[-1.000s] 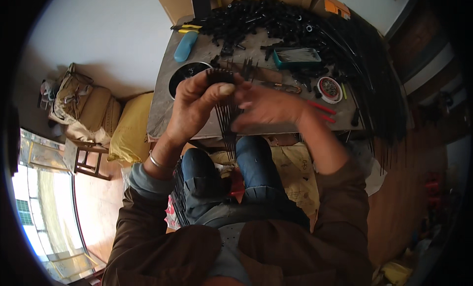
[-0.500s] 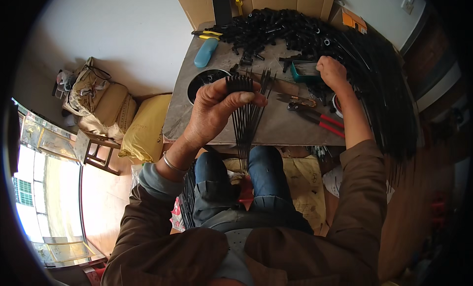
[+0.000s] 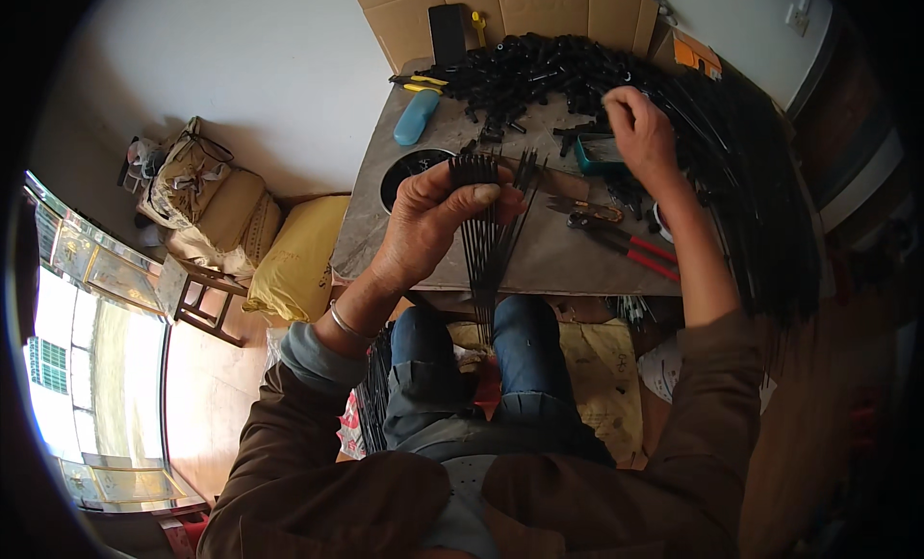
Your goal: Assembling umbrella frames by inserting ribs into a central hub and using pliers to secure the components.
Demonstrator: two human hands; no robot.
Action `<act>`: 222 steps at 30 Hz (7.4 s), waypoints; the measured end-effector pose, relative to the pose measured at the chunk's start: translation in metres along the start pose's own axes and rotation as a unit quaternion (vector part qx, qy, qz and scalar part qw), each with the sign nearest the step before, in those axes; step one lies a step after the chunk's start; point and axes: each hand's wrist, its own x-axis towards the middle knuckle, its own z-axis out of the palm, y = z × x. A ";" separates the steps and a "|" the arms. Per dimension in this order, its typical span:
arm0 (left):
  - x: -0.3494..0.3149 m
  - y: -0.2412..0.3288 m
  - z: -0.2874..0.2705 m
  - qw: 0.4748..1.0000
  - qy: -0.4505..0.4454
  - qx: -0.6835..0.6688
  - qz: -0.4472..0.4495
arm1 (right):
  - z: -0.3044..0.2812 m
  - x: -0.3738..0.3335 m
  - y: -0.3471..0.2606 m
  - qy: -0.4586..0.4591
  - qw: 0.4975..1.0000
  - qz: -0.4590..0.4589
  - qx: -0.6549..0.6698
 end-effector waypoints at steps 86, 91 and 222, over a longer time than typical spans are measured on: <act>-0.018 -0.104 -0.049 0.776 -0.224 0.560 0.188 | 0.005 -0.011 -0.158 -0.188 0.969 -0.091 0.131; -0.024 -0.109 -0.056 0.792 -0.198 0.546 0.187 | -0.009 0.020 -0.100 -0.131 0.950 0.110 0.262; -0.026 -0.101 -0.049 0.806 -0.158 0.565 0.085 | 0.093 0.015 0.023 -0.363 0.927 0.097 0.002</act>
